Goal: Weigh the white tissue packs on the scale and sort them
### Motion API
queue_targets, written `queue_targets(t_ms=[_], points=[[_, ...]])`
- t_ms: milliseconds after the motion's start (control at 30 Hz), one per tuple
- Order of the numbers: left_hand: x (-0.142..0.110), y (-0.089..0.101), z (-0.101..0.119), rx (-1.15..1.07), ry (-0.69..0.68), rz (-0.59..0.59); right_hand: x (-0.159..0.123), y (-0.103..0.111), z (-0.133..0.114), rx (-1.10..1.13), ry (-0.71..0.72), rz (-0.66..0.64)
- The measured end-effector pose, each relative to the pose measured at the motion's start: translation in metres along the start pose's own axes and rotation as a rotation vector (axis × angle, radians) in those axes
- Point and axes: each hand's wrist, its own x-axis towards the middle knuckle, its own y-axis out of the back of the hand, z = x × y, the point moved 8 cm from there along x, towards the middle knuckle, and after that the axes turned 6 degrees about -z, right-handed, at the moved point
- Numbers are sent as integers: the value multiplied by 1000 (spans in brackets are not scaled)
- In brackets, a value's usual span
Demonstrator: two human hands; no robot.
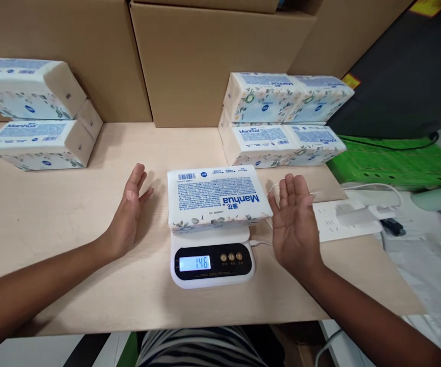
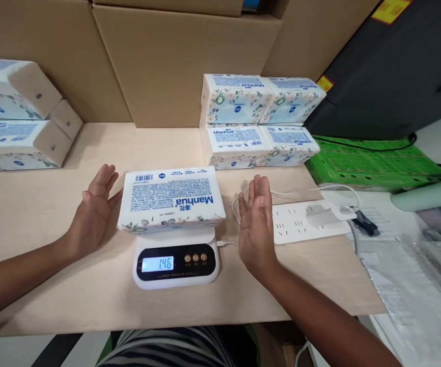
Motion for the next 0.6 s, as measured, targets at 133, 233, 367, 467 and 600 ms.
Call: queue_targets(t_ms=[133, 233, 367, 467, 600], points=[[0, -1, 1, 10, 22, -3, 1, 2, 2, -49, -13, -7], [0, -3, 5, 12, 33, -3, 2, 3, 5, -42, -42, 6], [0, -3, 5, -22, 20, 8, 3, 2, 2, -37, -69, 33], [3, 4, -1, -49, -14, 23, 2, 0, -5, 3, -133, 83], [9, 17, -9, -72, -51, 81, 0, -1, -12, 68, -221, 158]])
